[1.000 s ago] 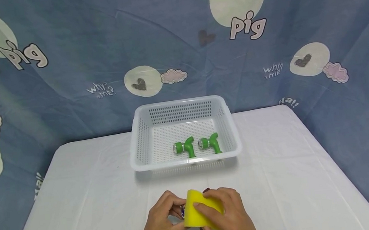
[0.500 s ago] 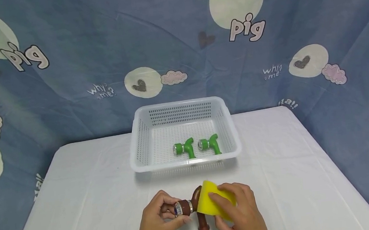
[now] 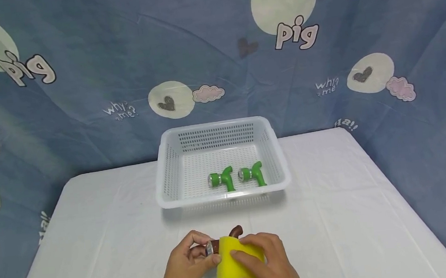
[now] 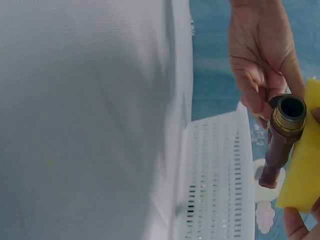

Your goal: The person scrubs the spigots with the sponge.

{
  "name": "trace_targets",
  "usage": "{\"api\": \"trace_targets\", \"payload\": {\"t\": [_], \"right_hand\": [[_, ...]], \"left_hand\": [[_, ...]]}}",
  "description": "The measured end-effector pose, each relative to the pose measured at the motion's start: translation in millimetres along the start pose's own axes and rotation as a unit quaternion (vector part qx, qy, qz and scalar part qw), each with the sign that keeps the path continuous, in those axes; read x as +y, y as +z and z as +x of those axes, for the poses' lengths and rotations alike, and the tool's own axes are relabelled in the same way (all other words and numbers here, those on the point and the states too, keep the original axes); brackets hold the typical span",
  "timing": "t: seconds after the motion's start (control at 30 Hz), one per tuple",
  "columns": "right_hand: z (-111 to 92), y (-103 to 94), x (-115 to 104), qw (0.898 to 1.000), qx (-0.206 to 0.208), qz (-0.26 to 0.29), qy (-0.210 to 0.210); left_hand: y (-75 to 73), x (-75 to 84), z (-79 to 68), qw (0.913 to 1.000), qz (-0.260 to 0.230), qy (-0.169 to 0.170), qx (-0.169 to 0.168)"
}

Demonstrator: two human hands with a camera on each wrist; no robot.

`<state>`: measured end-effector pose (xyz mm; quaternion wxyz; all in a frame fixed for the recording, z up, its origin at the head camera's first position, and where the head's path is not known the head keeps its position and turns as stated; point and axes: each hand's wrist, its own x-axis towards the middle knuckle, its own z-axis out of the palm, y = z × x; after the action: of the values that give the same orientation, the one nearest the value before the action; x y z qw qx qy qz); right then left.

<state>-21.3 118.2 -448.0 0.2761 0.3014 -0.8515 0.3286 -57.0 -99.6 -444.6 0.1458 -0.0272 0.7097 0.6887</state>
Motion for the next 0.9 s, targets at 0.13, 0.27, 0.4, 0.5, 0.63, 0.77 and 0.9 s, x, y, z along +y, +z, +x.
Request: {"api": "trace_targets", "payload": {"t": [0.13, 0.27, 0.4, 0.5, 0.63, 0.77, 0.9], "right_hand": [[0.1, -0.4, -0.2, 1.0, -0.003, 0.01, 0.016], [2.0, -0.1, -0.2, 1.0, 0.012, 0.015, 0.022], [2.7, -0.5, -1.3, 1.0, 0.0, -0.006, 0.028], [1.3, 0.0, -1.1, 0.999, -0.011, -0.024, 0.018], [0.6, 0.2, 1.6, 0.999, -0.013, -0.037, -0.001], [0.5, -5.7, 6.8, 0.997, -0.04, -0.068, 0.01], [-1.3, -13.3, 15.7, 0.994, -0.052, -0.089, 0.04]], "left_hand": [[-2.0, -1.1, 1.1, 0.9991, -0.017, 0.019, -0.035], [-2.0, -2.6, 0.5, 0.9976, -0.029, 0.023, -0.059], [-2.2, -4.7, 1.0, 0.9956, -0.045, 0.01, -0.082], [-3.7, -5.6, 1.5, 0.9937, -0.046, 0.004, -0.102], [-3.9, -6.8, 1.0, 0.9935, -0.039, -0.015, -0.106], [-2.1, -4.9, -1.2, 0.9944, -0.033, -0.034, -0.094], [-3.2, -2.7, -2.8, 0.9952, -0.04, -0.029, -0.085]]}}
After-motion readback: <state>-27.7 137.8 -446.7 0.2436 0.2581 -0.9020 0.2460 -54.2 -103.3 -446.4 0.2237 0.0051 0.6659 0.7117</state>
